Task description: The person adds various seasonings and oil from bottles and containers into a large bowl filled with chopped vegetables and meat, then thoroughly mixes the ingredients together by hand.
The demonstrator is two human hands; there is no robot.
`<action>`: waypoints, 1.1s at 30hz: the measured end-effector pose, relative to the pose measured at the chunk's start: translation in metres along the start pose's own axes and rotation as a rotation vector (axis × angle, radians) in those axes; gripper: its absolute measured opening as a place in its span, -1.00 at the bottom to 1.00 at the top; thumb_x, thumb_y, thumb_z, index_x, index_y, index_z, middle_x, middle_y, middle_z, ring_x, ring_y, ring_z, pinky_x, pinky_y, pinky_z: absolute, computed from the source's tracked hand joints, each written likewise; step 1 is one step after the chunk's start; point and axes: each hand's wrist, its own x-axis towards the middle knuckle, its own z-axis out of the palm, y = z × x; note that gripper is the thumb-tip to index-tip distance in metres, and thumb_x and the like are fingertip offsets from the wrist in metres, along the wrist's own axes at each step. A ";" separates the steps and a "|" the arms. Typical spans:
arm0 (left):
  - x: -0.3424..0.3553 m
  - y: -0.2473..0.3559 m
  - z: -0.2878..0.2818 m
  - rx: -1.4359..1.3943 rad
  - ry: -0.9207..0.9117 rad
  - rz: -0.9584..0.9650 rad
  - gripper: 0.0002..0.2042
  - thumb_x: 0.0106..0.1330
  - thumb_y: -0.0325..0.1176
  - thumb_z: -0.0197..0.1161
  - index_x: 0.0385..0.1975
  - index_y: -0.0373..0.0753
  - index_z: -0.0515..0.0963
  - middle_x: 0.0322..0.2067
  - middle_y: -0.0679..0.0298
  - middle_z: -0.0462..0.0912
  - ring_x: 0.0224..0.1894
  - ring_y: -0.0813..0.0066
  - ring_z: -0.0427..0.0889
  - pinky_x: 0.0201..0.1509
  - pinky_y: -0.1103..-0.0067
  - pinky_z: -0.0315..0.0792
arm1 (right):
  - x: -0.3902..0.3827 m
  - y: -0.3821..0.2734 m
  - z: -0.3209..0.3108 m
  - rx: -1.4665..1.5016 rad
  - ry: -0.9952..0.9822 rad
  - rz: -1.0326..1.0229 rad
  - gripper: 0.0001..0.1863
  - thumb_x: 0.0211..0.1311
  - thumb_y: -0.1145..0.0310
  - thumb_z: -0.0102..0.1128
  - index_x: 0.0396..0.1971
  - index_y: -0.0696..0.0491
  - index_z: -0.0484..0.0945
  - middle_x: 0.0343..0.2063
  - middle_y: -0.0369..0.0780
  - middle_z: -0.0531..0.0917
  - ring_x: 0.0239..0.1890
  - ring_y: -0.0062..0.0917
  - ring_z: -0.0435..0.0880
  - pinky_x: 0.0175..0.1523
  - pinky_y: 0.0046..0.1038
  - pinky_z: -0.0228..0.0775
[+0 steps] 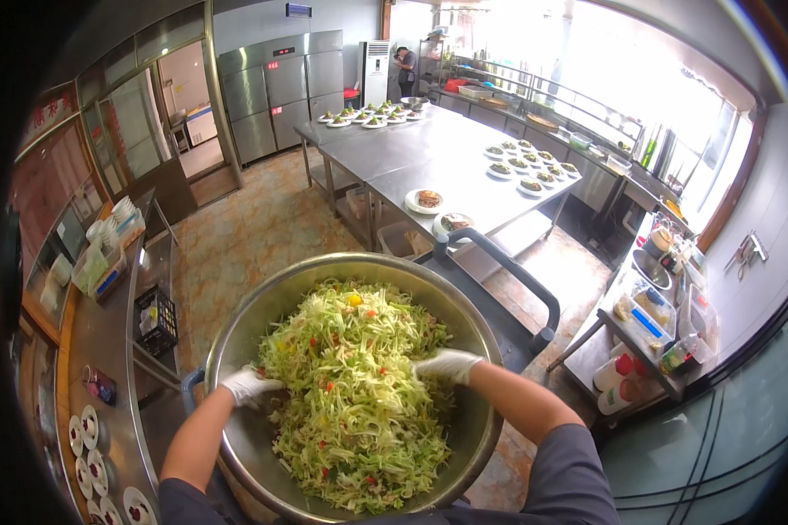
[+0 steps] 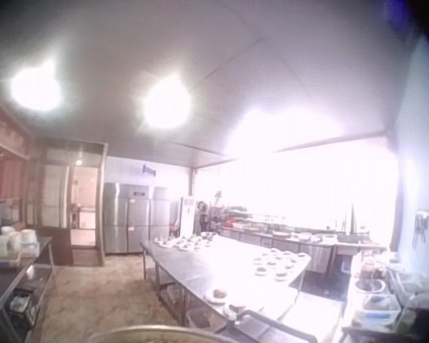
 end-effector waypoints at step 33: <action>-0.124 0.184 0.040 0.180 0.136 0.983 -0.26 0.14 -0.38 0.37 0.33 -0.37 0.18 -0.13 0.15 0.64 -0.13 0.55 0.59 0.01 0.64 0.45 | -0.140 -0.173 0.089 0.292 -0.087 -0.717 -0.43 0.15 0.39 0.32 0.18 0.08 0.37 -0.08 -0.23 0.62 -0.11 -0.58 0.61 -0.03 -0.53 0.54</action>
